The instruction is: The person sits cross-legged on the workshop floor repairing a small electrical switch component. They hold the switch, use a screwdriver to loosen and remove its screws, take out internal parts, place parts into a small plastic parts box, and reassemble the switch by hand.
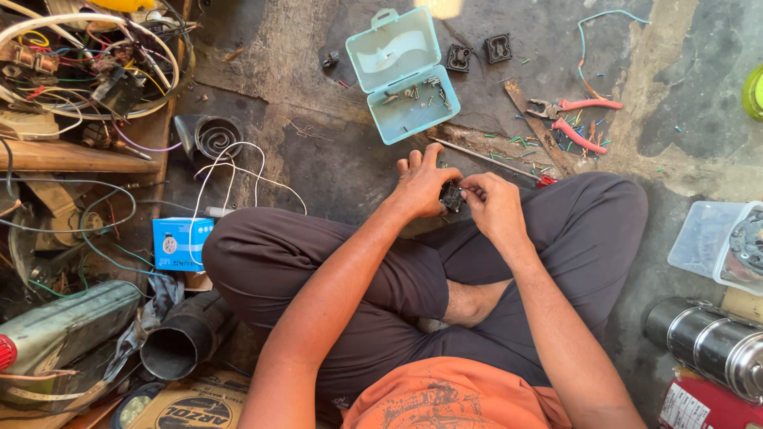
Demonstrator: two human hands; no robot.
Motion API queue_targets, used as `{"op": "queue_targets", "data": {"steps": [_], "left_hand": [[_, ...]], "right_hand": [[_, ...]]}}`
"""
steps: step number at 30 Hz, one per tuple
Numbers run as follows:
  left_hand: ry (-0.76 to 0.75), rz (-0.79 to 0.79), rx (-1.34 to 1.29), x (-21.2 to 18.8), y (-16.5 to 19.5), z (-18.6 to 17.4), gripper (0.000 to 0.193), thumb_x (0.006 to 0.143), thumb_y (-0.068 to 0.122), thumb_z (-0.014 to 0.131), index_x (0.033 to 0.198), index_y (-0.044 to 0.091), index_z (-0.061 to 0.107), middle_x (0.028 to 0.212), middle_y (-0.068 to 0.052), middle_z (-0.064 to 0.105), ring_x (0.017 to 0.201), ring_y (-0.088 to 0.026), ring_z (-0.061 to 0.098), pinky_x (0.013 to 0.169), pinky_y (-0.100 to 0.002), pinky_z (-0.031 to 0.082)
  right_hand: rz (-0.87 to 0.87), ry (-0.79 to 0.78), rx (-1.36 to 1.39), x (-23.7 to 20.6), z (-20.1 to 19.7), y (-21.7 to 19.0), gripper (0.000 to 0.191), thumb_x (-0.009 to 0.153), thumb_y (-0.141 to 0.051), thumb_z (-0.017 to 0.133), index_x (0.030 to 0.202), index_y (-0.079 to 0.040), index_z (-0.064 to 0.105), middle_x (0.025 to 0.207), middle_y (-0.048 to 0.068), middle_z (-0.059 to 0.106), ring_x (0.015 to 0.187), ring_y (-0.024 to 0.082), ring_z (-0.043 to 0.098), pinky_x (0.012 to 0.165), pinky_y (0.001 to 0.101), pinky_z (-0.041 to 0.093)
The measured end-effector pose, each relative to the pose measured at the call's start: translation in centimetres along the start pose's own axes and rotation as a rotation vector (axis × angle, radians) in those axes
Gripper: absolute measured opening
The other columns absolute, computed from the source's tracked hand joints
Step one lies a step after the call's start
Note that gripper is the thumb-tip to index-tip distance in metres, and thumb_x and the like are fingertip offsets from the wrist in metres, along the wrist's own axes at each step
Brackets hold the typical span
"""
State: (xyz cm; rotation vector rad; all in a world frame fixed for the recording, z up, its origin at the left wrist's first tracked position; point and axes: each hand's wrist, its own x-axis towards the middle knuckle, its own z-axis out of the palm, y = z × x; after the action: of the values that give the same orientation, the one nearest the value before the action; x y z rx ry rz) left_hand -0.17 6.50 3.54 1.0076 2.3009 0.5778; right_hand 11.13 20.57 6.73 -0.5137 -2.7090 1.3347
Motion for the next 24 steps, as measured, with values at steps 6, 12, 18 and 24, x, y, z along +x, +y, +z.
{"op": "queue_targets", "data": {"steps": [6,12,18,24], "left_hand": [[0.008,0.012,0.01,0.1,0.0,-0.1,0.068,0.05,0.024,0.097,0.113,0.036,0.074,0.157,-0.012,0.032,0.132,-0.04,0.035,0.103,-0.054,0.031],[0.028,0.028,0.006,0.2,-0.5,0.4,0.07,0.05,0.026,0.097,0.115,0.034,0.073,0.155,-0.013,0.034,0.131,-0.042,0.037,0.101,-0.054,0.033],[0.04,0.043,0.023,0.3,-0.4,0.1,0.07,0.048,0.027,0.097,0.114,0.032,0.073,0.151,-0.012,0.038,0.13,-0.041,0.038,0.101,-0.054,0.034],[0.042,0.036,0.052,0.5,-0.5,-0.4,0.07,0.052,0.029,0.095,0.117,0.03,0.07,0.142,-0.01,0.045,0.128,-0.039,0.041,0.101,-0.054,0.034]], "right_hand": [[-0.055,-0.025,-0.041,0.2,-0.5,-0.5,0.018,0.083,0.0,0.076,0.101,-0.003,0.074,0.089,0.012,0.07,0.077,0.024,0.07,0.07,0.0349,0.055],[-0.132,0.019,-0.12,0.4,-0.4,-0.7,0.016,0.082,-0.005,0.079,0.097,-0.003,0.074,0.086,0.013,0.068,0.078,0.03,0.068,0.07,0.04,0.054],[-0.174,0.067,-0.276,0.5,0.1,-0.5,0.013,0.083,-0.014,0.077,0.087,-0.004,0.069,0.083,0.013,0.067,0.082,0.033,0.065,0.072,0.0447,0.051],[-0.327,0.141,-0.606,0.5,1.4,-0.2,0.018,0.094,-0.022,0.067,0.085,-0.006,0.064,0.08,0.012,0.066,0.081,0.033,0.064,0.069,0.0465,0.051]]}}
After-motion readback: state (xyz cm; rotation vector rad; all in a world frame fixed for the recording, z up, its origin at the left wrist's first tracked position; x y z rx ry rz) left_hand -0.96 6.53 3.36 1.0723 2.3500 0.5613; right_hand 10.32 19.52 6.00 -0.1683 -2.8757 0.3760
